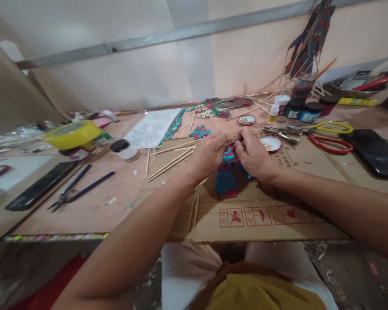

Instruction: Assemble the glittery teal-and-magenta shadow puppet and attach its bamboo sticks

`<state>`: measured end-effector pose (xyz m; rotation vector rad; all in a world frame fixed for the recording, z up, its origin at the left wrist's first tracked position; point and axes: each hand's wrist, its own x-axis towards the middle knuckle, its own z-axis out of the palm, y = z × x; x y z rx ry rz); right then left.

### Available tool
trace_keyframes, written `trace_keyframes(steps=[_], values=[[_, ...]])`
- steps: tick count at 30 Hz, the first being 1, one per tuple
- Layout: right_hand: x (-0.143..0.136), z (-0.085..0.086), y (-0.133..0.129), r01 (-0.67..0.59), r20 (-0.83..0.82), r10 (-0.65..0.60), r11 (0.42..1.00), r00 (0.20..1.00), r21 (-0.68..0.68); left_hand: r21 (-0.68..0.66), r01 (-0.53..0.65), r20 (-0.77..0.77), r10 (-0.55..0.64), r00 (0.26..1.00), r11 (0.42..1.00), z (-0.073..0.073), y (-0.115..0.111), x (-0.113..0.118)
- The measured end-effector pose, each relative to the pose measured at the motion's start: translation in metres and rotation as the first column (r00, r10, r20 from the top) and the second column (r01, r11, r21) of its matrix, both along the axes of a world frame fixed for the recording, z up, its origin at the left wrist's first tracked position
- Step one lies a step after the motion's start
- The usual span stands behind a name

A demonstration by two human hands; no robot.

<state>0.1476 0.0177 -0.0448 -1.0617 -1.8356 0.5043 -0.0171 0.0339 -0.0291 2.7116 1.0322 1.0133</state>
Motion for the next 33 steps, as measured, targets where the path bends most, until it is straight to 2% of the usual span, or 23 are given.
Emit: trace_keyframes(steps=[6,12,22,26,33], values=[[-0.0035,-0.0019,-0.0015,0.004,-0.058,-0.003,1.000,0.998,0.013,0.032,-0.006,0.006,0.006,1.000,0.999,0.0002,-0.0026,0.0013],[-0.0065,-0.0053,0.0006,-0.035,-0.124,0.029,0.998,0.992,-0.048,0.043,-0.030,0.001,0.030,1.000,0.999,-0.0015,-0.0034,0.0025],[-0.0002,-0.0016,0.0042,0.002,-0.026,-0.002,1.000,1.000,0.010,-0.085,-0.020,-0.005,0.019,1.000,0.996,0.0073,-0.0032,0.0002],[0.0005,-0.0009,0.0028,0.008,-0.001,-0.008,0.999,1.000,0.032,-0.059,-0.035,-0.047,0.032,0.998,0.998,0.0071,-0.0023,0.0003],[-0.0018,0.0004,-0.0019,0.028,-0.009,-0.027,0.999,1.000,0.038,-0.023,-0.006,-0.002,0.006,1.000,1.000,0.0040,-0.0023,0.0004]])
